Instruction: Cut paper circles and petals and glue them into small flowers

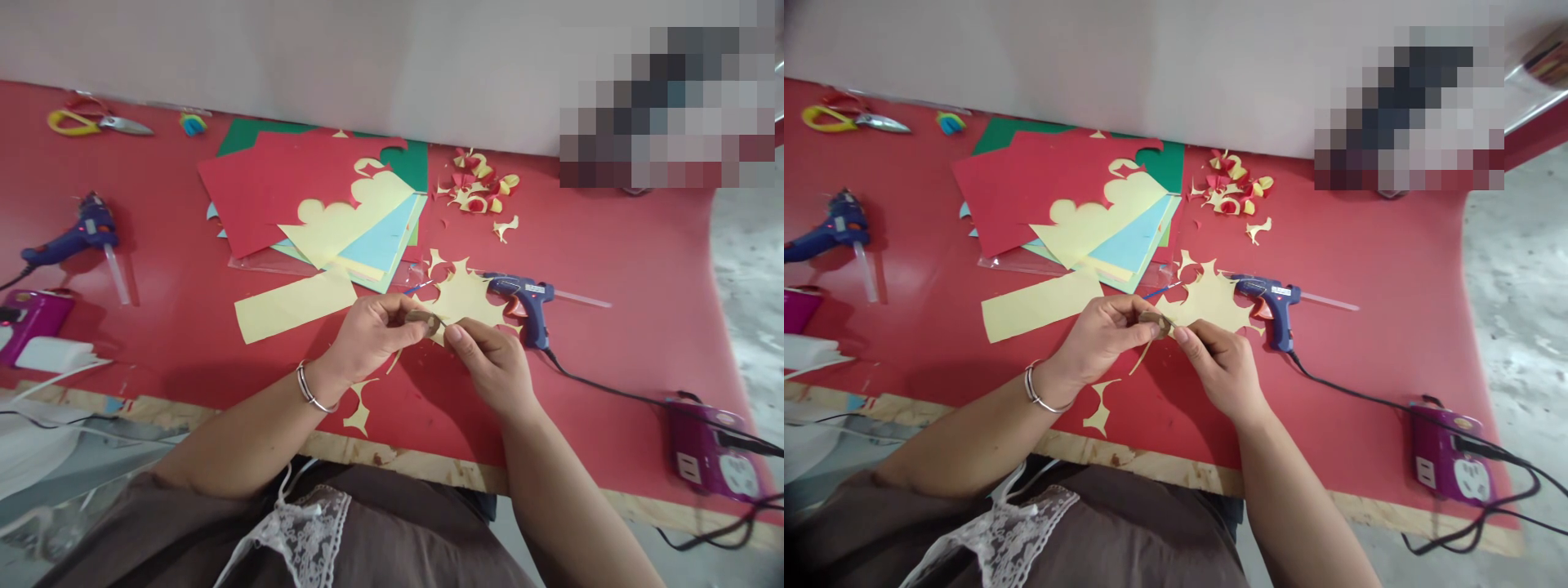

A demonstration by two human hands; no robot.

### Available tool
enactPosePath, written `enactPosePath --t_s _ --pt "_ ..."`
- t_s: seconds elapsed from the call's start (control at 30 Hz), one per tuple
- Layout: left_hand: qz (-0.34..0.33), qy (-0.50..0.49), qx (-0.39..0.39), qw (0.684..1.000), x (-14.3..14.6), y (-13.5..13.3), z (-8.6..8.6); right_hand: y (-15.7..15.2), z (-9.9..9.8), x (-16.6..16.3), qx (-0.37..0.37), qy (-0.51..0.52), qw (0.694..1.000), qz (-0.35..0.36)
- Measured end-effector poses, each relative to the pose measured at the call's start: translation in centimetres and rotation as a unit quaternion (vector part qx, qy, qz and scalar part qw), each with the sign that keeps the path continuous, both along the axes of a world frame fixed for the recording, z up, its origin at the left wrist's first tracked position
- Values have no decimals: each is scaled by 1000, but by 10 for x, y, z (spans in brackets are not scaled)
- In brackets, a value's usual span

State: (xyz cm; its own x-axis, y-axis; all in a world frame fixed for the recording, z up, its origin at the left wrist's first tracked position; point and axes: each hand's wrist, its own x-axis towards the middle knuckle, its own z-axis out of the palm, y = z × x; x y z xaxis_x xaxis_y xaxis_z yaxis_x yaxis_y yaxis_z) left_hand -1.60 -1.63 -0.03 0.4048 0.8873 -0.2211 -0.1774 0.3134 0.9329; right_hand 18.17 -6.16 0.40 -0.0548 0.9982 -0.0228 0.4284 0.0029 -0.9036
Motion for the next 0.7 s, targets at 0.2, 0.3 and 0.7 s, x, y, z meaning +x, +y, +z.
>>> enactPosePath --t_s 0.2,0.3,0.7 --pt "0 23 12 1000 -2 0 -3 0 1 0 0 -2 1000 0" --pt "0 36 22 999 -3 -1 -3 -1 1 0 2 -7 1000 -2" --pt "-11 76 41 996 -4 0 2 1 1 -2 -1 -5 1000 -22"
